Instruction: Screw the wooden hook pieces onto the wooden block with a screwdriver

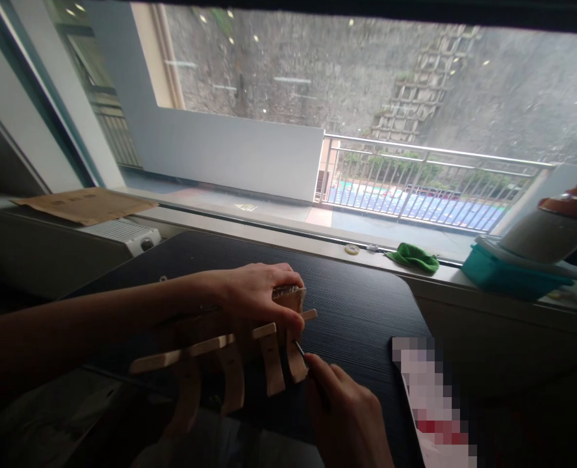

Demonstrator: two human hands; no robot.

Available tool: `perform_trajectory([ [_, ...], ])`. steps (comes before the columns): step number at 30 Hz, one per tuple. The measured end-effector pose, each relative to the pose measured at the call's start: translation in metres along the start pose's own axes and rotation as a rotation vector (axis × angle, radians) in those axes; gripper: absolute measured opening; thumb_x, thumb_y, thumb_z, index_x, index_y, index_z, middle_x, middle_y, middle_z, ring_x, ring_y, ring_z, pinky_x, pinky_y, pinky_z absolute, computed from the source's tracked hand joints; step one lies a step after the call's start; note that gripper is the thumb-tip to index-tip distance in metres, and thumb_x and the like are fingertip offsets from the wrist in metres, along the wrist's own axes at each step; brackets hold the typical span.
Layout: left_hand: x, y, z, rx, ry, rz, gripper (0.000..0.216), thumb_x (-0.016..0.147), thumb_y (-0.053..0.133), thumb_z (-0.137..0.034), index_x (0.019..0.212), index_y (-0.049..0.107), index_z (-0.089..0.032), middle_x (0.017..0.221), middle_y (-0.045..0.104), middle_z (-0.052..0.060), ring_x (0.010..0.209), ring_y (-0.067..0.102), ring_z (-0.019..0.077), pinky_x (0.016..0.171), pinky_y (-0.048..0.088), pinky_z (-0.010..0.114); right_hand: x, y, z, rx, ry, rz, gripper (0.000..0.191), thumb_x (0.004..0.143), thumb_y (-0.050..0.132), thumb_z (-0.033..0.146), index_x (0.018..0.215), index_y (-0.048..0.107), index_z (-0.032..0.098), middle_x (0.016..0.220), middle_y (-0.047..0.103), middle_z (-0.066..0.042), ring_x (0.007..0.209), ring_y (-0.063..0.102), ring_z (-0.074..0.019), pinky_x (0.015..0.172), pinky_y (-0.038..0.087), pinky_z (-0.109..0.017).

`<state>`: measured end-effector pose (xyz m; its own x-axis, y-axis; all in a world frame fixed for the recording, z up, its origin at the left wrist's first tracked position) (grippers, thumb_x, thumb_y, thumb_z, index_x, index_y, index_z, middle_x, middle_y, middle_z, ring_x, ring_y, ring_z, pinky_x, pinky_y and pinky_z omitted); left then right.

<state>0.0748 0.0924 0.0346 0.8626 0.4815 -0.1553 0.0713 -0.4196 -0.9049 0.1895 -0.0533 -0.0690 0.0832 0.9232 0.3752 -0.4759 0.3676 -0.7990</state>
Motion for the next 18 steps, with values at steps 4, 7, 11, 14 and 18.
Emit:
perform_trajectory([
  [4,0.0,0.0,0.0,0.005,0.004,0.0,0.078,0.059,0.045,-0.083,0.114,0.055,-0.028,0.112,0.055,0.004,0.099,0.053,0.026,0.076,0.043,0.03,-0.004,0.002,0.012,-0.406,-0.352,0.0,0.043,0.081,0.042,0.009,0.121,0.055,0.019,0.065,0.061,0.0,0.047,0.056,-0.0098,0.04,0.034,-0.018],
  [7,0.0,0.0,0.0,0.005,-0.001,0.007,0.079,0.059,0.045,-0.083,0.115,0.054,-0.028,0.112,0.054,0.004,0.098,0.053,0.0257,0.074,0.043,0.03,-0.002,0.004,0.012,-0.341,-0.305,-0.001,0.042,0.082,0.04,0.009,0.12,0.056,0.017,0.07,0.065,-0.003,0.05,0.059,-0.0113,0.042,0.038,-0.019],
  [11,-0.001,0.0,-0.002,0.004,0.006,0.019,0.079,0.059,0.045,-0.083,0.116,0.054,-0.028,0.112,0.053,0.004,0.098,0.053,0.0255,0.073,0.043,0.029,0.004,0.008,-0.002,0.153,0.08,0.059,0.031,0.087,0.045,0.027,0.11,0.064,0.021,0.094,0.071,-0.006,0.079,0.068,-0.0184,0.065,0.051,-0.024],
  [14,-0.001,-0.001,-0.003,0.012,0.02,0.01,0.08,0.059,0.045,-0.083,0.116,0.054,-0.028,0.113,0.053,0.004,0.1,0.052,0.0264,0.075,0.043,0.029,0.006,0.011,-0.012,0.433,0.305,0.084,0.032,0.084,0.051,0.038,0.103,0.068,0.019,0.097,0.071,-0.007,0.09,0.065,-0.023,0.076,0.051,-0.03],
  [18,-0.001,-0.001,-0.002,0.024,0.016,0.01,0.079,0.059,0.045,-0.083,0.115,0.055,-0.027,0.113,0.053,0.005,0.099,0.053,0.026,0.075,0.042,0.029,0.008,0.004,-0.012,0.31,0.257,0.077,0.03,0.084,0.051,0.037,0.102,0.068,0.022,0.09,0.072,-0.005,0.082,0.067,-0.0213,0.068,0.051,-0.027],
])
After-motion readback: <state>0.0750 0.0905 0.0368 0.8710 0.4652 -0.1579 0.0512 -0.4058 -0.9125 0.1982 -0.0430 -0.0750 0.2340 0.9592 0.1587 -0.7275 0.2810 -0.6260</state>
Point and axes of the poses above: each hand's wrist, its own x-axis towards the middle knuckle, its own y-axis out of the palm, z = x × y, the point moved 5 cm from there along x, towards the middle knuckle
